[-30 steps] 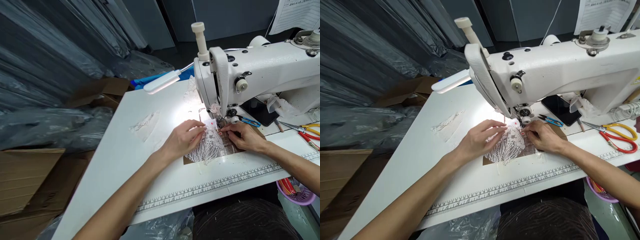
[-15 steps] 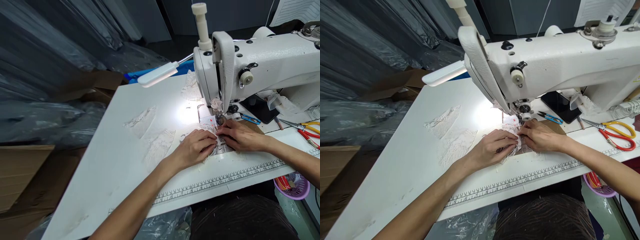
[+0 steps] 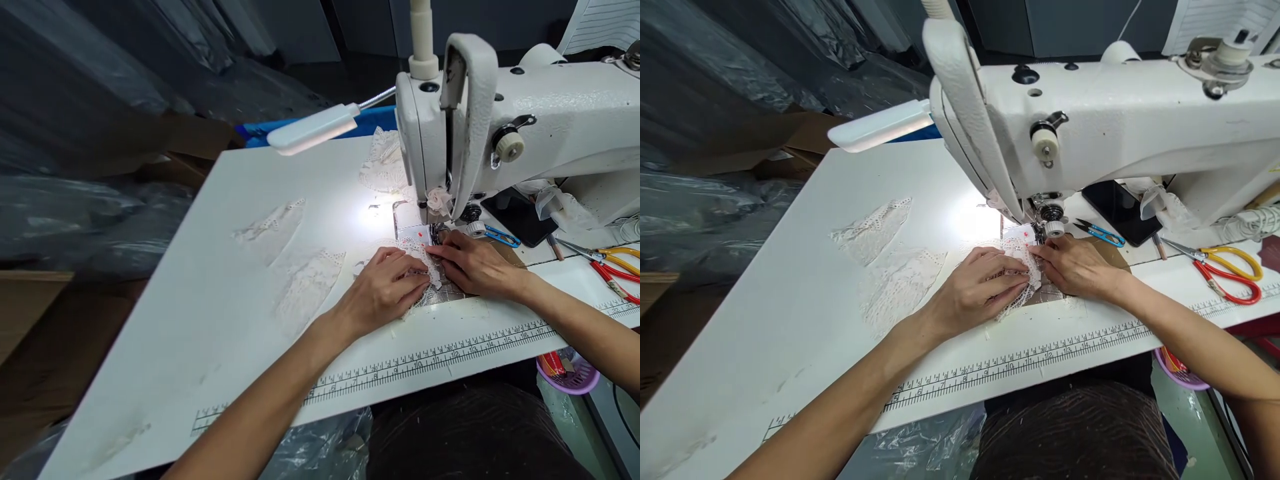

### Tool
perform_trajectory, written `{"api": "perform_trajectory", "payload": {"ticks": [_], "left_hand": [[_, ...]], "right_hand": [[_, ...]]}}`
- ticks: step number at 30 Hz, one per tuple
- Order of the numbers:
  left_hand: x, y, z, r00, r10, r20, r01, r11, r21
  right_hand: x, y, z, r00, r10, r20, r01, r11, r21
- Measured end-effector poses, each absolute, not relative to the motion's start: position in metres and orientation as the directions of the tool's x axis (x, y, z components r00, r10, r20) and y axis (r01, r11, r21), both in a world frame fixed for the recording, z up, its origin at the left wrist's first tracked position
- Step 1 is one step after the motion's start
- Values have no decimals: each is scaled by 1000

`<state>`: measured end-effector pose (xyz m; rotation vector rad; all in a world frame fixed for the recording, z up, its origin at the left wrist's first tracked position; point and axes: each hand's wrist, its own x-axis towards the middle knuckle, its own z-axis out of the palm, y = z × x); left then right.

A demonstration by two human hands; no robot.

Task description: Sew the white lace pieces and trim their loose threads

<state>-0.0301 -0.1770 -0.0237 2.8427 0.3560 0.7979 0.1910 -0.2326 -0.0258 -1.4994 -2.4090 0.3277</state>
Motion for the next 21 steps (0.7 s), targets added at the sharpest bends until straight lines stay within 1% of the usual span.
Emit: {"api": "perform_trajectory", "payload": {"ticks": [3, 6, 8, 10, 13, 17, 21], "left_hand": [[-28, -179, -23, 806, 273, 526, 176, -958, 227], [-25, -180, -24, 763, 274, 586, 159, -958, 240], [-24, -181, -25, 736, 258, 625, 149, -963, 223], [-23, -181, -27, 733, 228, 641, 150, -973, 176], [-23, -181, -30, 766, 195, 612, 153, -981, 120], [-24, -180, -33, 786, 165, 596, 143, -986, 84], [-25, -179, -35, 779, 143, 610, 131, -989, 64]], "right_hand": [[194, -236, -26, -397, 905, 155, 791, 423, -442], [197, -238, -26, -404, 897, 181, 749, 438, -498], [198, -239, -27, -417, 890, 182, 737, 448, -506], [198, -239, -27, -432, 883, 185, 732, 463, -500], [196, -238, -27, -455, 866, 206, 728, 495, -474], [194, -239, -27, -463, 859, 219, 733, 510, -451], [194, -241, -27, -440, 869, 225, 712, 491, -503]]}}
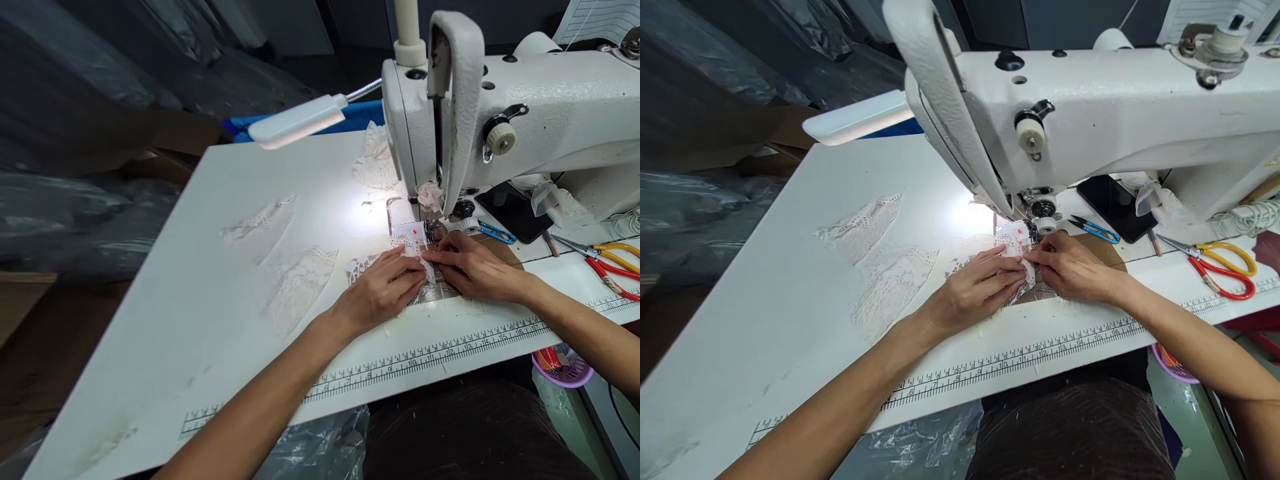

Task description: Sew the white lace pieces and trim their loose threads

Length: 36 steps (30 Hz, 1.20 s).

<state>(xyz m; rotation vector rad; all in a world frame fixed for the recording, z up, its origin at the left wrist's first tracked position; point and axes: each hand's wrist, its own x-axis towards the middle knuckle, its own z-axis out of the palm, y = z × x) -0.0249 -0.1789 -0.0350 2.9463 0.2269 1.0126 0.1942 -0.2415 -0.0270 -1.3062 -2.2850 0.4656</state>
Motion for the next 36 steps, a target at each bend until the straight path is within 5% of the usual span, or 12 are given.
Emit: {"api": "perform_trajectory", "payload": {"ticks": [13, 30, 36], "left_hand": [[-25, -183, -40, 763, 187, 618, 158, -982, 102], [-26, -184, -33, 746, 212, 631, 191, -976, 102], [-26, -181, -26, 742, 237, 626, 312, -950, -10]], "right_hand": [[196, -248, -25, -319, 910, 264, 714, 414, -565], [197, -249, -26, -534, 811, 238, 719, 584, -376], [197, -250, -25, -540, 806, 242, 718, 591, -368]]}}
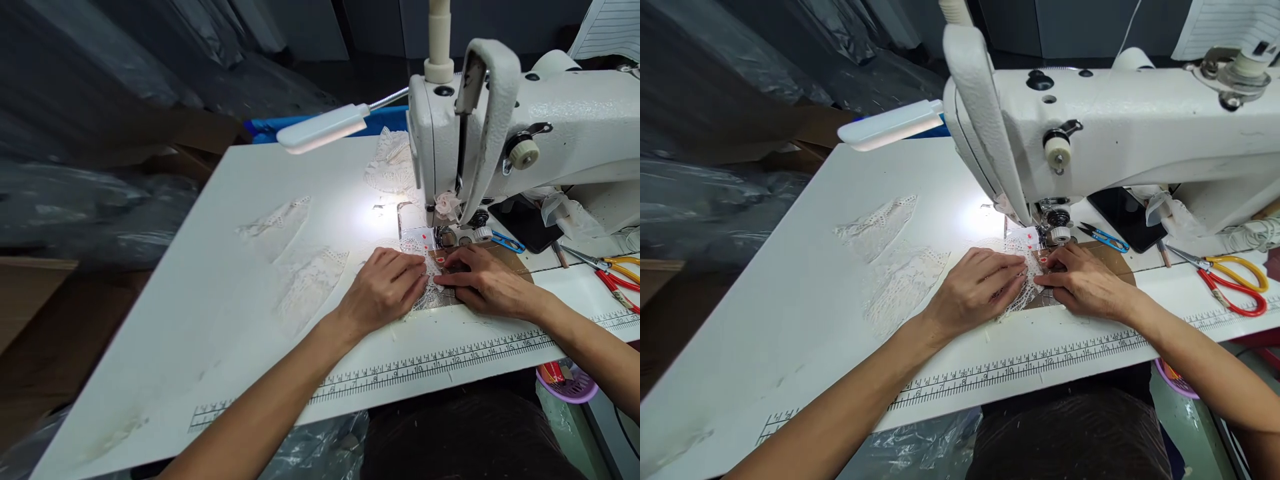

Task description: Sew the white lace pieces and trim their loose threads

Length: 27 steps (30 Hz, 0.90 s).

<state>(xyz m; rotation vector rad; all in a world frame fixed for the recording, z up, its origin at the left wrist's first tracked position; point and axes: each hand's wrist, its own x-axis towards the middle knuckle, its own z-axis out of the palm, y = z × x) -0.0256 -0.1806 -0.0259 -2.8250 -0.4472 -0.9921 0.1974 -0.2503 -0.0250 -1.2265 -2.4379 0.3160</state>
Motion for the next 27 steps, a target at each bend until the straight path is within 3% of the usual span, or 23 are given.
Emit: {"api": "perform_trajectory", "payload": {"ticks": [6, 27], "left_hand": [[-25, -180, -30, 801, 224, 554, 338, -934, -111], [-29, -181, -31, 872, 329, 364, 400, -905, -141]], "right_hand": [[198, -251, -27, -551, 796, 253, 717, 606, -346], [195, -254, -26, -537, 805, 251, 744, 592, -308]]}}
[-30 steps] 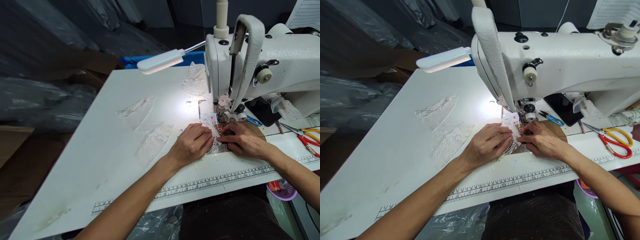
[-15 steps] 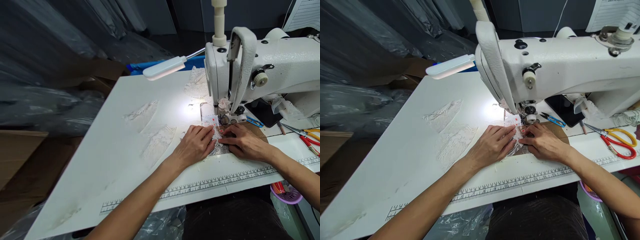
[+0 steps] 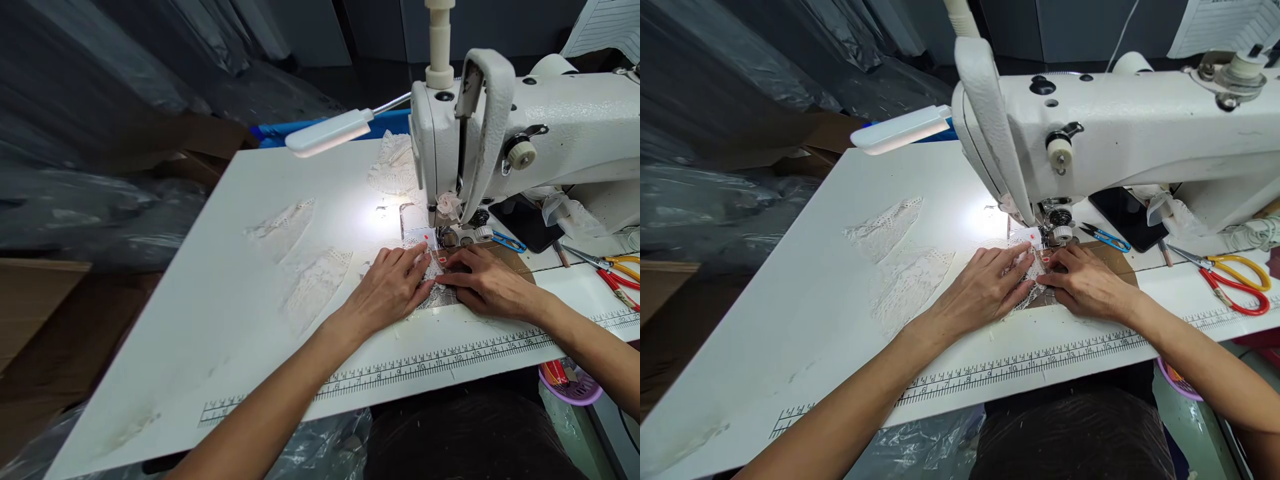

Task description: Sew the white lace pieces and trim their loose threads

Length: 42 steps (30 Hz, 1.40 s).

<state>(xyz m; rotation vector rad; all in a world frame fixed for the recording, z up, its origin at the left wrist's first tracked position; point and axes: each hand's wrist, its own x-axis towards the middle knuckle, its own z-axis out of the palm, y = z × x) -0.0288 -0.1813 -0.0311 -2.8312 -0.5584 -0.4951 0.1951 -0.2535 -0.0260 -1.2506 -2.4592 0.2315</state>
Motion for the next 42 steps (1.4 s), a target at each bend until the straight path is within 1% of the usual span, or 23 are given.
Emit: {"api": "perform_trajectory", "payload": {"ticks": [3, 8, 11, 14, 19, 22, 24, 28, 30, 34, 36, 38, 42], "left_hand": [[-29, -182, -30, 872, 320, 370, 389, -913, -128], [-29, -181, -31, 858, 290, 424, 367, -924, -111], [-28, -180, -32, 844, 290, 451, 360, -930, -75], [-29, -180, -33, 842, 294, 453, 361, -930, -68], [-29, -183, -31, 872, 278, 403, 349, -931, -112], [-25, -181, -30, 886, 292, 359, 361, -921, -143], [-22, -175, -29, 893, 312, 325, 367, -922, -123], [-19, -162, -29, 904, 320, 282, 337, -941, -12], [-19, -159, -30, 900, 309, 308, 325, -946, 1], [-20, -160, -35, 871, 249, 424, 313, -945, -90], [-20, -160, -35, 863, 226, 452, 308, -944, -115], [-21, -159, -35, 862, 228, 453, 301, -949, -94], [-22, -154, -36, 848, 247, 469, 287, -958, -15]], "right_hand": [[194, -254, -25, -537, 807, 246, 745, 590, -311], [194, -254, -25, -534, 807, 252, 747, 590, -307], [194, -254, -25, -532, 809, 252, 751, 588, -302], [194, -254, -25, -540, 802, 254, 748, 596, -294], [194, -254, -25, -545, 801, 248, 748, 598, -288], [193, -254, -25, -544, 802, 248, 753, 597, -276], [192, -255, -25, -536, 806, 251, 764, 589, -262], [189, -255, -24, -498, 834, 239, 803, 547, -238], [187, -256, -23, -491, 843, 221, 812, 534, -234], [186, -256, -22, -491, 848, 201, 820, 528, -223], [186, -257, -22, -485, 850, 206, 821, 524, -226], [185, -257, -22, -477, 851, 219, 822, 521, -232], [184, -257, -21, -468, 850, 241, 829, 517, -213]]}}
